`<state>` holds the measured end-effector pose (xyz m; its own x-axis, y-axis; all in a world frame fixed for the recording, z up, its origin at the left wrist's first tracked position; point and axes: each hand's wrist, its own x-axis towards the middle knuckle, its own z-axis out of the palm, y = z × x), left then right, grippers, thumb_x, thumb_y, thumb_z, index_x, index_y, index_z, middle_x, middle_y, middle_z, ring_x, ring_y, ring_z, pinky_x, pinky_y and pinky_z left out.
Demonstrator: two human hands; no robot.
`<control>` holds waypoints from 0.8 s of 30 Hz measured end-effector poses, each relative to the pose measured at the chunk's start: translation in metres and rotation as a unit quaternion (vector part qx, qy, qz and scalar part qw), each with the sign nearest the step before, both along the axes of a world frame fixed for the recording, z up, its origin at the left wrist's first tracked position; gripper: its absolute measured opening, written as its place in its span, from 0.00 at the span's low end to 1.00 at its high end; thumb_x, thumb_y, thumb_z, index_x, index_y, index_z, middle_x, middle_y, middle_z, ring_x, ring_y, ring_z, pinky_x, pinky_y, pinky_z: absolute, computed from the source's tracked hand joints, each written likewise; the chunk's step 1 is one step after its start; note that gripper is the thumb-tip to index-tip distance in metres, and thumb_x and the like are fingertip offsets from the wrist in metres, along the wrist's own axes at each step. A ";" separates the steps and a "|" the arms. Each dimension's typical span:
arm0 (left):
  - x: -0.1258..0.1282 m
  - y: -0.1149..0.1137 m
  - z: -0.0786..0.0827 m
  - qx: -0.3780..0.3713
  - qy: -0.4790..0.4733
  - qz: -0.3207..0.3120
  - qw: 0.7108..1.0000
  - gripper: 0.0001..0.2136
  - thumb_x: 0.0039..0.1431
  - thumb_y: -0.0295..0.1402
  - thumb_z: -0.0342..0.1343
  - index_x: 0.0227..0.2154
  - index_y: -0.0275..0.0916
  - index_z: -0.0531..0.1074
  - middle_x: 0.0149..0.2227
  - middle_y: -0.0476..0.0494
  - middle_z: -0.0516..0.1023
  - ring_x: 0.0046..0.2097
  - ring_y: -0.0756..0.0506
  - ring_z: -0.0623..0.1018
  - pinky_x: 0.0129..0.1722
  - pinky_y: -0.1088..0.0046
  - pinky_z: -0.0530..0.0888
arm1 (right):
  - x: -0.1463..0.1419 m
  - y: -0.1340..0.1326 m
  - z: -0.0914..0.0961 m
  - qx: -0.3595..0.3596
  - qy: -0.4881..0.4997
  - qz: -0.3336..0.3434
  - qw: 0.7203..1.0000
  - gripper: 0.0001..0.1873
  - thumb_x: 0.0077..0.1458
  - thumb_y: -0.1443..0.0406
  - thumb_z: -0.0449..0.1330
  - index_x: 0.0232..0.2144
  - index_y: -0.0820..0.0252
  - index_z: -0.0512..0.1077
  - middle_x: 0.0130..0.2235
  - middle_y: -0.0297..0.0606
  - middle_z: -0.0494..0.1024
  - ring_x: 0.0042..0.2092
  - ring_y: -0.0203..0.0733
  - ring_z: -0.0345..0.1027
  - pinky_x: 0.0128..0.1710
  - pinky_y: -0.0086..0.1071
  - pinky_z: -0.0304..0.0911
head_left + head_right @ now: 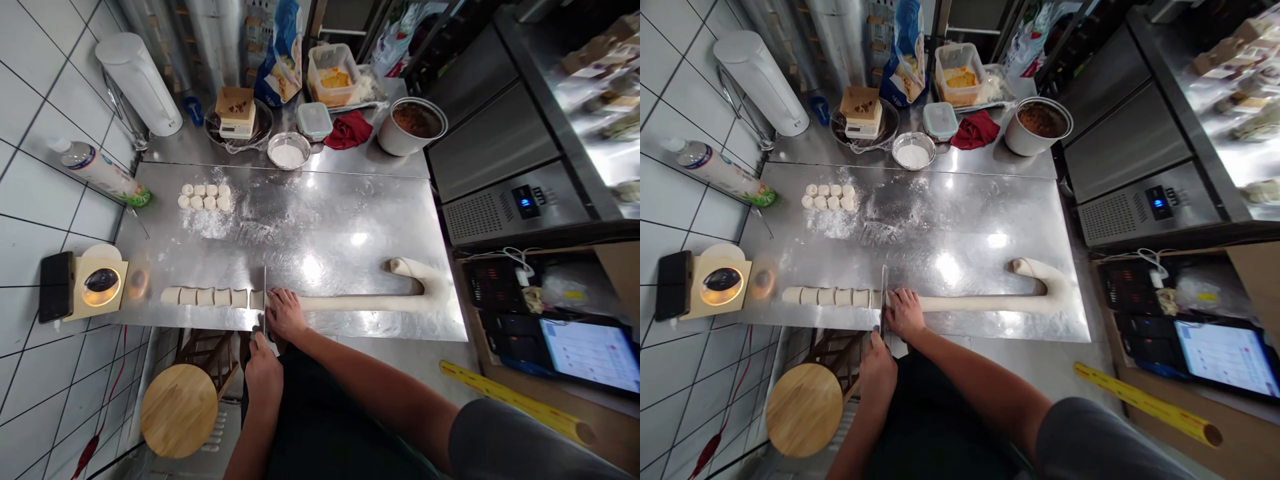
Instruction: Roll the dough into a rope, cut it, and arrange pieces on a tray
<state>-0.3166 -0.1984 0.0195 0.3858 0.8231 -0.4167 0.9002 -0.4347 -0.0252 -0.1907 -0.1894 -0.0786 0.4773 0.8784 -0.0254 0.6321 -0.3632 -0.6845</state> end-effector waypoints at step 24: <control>0.007 -0.049 0.017 -0.025 -0.028 0.006 0.999 0.15 0.69 0.23 0.42 0.53 0.35 0.69 0.43 0.38 0.80 0.33 0.46 0.81 0.28 0.69 0.67 | 0.031 -0.045 0.002 -0.013 -0.012 -0.041 0.999 0.19 0.64 0.55 0.62 0.55 0.52 0.75 0.52 0.43 0.77 0.53 0.52 0.66 0.55 0.46 0.57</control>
<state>-0.3095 -0.2470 0.0368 0.4000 0.8067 -0.4349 0.9046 -0.4238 0.0460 -0.1593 -0.2345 -0.0771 0.5476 0.8360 -0.0343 0.6166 -0.4310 -0.6588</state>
